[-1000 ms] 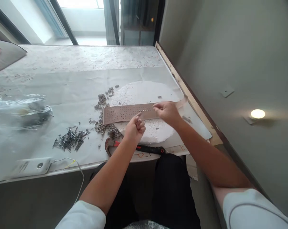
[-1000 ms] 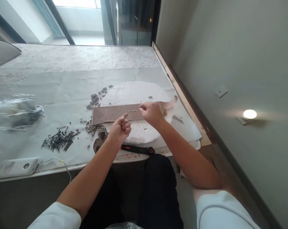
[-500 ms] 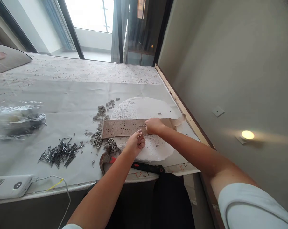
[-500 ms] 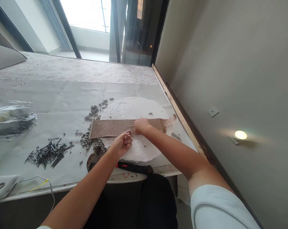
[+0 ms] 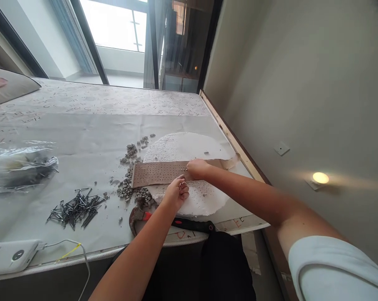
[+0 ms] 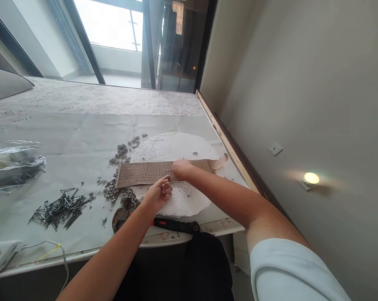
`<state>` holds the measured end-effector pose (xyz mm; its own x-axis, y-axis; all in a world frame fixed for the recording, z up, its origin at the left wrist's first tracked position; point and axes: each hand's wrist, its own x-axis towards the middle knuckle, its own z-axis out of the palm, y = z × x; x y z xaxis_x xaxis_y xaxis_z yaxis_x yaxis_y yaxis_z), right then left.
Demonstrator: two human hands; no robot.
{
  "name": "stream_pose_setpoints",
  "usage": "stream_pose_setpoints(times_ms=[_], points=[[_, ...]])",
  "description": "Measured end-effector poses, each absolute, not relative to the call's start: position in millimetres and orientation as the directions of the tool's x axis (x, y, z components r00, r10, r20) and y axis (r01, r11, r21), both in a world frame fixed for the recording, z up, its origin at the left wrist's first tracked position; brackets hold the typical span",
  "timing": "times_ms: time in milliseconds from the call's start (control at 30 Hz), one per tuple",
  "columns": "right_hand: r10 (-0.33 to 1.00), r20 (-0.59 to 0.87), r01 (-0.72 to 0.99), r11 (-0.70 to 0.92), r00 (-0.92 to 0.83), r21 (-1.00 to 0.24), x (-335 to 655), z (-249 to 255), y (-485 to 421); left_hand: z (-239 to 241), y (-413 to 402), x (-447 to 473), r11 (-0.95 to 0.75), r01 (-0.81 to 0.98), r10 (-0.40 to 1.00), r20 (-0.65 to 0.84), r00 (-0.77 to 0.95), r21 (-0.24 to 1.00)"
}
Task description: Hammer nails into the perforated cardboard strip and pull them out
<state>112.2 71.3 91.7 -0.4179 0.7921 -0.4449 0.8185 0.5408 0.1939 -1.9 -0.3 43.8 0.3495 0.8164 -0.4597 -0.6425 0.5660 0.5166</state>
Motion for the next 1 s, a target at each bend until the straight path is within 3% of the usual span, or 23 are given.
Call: stream_pose_setpoints(times_ms=[367,800,1000], points=[[0.692,-0.439,0.708,0.688,-0.573,0.161,124,87,84,47,-1,-4,0.572,-0.651,0.808,-0.478,0.343,0.499],[0.755,-0.366,0.738,0.638,-0.544,0.219,131,96,86,44,1,-5,0.585,-0.666,0.798,-0.476,0.371,0.462],[0.755,-0.320,0.750,0.640,-0.573,0.167,134,86,83,44,2,-5,0.589,-0.675,0.795,-0.467,0.386,0.444]])
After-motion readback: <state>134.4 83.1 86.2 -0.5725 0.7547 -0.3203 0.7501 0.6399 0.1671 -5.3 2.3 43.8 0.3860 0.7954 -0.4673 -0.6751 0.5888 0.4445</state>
